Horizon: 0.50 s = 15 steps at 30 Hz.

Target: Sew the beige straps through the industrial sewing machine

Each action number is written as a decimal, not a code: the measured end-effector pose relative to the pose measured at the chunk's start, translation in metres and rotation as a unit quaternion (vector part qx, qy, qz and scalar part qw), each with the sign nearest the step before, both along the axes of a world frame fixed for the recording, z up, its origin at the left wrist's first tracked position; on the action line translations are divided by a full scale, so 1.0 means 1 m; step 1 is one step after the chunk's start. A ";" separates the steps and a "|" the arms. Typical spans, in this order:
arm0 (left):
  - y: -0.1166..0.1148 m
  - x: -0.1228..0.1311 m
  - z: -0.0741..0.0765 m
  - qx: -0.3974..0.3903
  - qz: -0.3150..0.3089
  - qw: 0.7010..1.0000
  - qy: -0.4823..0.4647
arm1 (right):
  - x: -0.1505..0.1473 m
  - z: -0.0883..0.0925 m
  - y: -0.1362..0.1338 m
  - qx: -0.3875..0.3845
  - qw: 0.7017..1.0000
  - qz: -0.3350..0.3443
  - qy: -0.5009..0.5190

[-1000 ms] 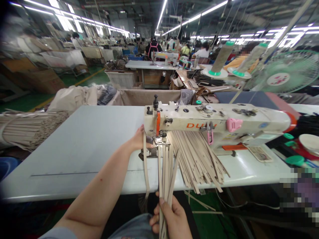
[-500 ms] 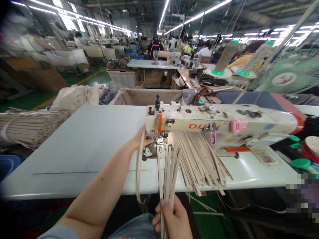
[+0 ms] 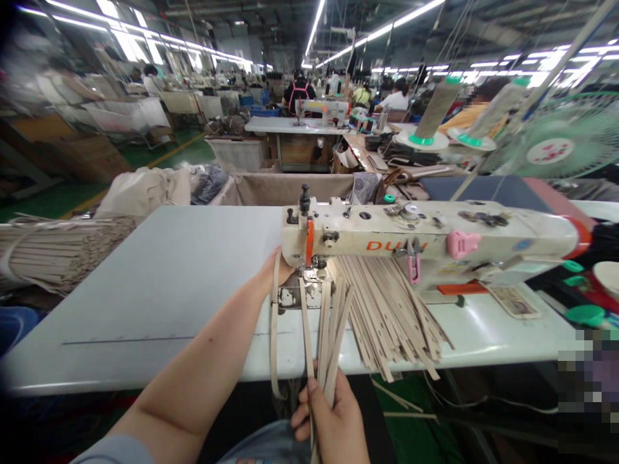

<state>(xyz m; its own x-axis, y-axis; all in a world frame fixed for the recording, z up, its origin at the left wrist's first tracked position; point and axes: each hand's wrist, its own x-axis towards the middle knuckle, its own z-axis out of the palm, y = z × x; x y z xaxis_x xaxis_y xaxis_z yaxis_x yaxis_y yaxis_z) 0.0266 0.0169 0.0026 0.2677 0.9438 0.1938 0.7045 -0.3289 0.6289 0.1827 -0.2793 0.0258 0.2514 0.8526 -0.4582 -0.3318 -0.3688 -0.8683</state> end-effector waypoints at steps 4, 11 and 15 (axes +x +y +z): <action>-0.004 0.001 0.005 -0.007 0.017 0.999 -0.047 | -0.001 -0.001 0.001 0.000 1.000 0.003 -0.004; -0.006 0.007 0.001 0.017 0.052 0.995 -0.082 | -0.001 0.001 0.006 -0.018 1.000 -0.003 -0.008; -0.005 0.006 0.000 0.026 0.056 0.996 -0.067 | -0.002 0.003 0.008 -0.014 1.000 -0.002 -0.013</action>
